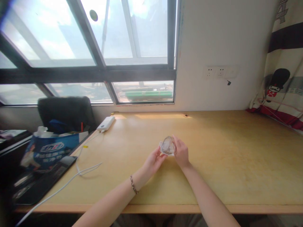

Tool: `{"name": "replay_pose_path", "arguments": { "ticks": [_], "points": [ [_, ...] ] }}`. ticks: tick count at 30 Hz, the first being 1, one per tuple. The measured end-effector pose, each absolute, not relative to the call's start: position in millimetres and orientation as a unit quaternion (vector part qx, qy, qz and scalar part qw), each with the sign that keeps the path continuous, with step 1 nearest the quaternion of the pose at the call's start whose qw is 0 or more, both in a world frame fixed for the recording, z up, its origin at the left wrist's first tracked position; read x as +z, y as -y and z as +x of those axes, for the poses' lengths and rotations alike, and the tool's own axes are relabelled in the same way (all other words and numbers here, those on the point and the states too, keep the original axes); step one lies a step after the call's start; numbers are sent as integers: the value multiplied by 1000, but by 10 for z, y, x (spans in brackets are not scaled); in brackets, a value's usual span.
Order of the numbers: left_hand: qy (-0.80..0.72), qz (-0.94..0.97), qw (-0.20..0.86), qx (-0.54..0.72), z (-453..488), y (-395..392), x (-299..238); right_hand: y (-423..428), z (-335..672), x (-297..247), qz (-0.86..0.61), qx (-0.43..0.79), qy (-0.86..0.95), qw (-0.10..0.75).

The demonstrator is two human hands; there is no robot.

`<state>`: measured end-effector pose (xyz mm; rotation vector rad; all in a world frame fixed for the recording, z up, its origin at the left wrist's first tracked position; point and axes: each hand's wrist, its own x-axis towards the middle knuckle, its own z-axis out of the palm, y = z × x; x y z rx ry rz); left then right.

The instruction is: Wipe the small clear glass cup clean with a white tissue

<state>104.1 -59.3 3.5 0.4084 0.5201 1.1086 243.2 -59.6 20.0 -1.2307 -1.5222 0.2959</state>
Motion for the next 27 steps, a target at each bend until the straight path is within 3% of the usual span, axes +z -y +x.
{"name": "replay_pose_path", "arguments": {
  "ticks": [4, 9, 11, 19, 27],
  "points": [
    [-256, 173, 778, 546, 1028, 558, 23, 583, 2327, 222, -461, 241, 614, 594],
    [-284, 197, 738, 579, 968, 468, 18, 578, 2232, 224, -317, 575, 439, 614],
    [-286, 203, 726, 591, 940, 439, 8, 564, 2219, 210, -259, 657, 347, 617],
    [-333, 357, 631, 602, 961, 530, 169, 429, 2295, 35, -225, 697, 163, 661],
    [-354, 500, 510, 604, 915, 586, 273, 450, 2331, 139, -202, 713, 135, 658]
  ]
}}
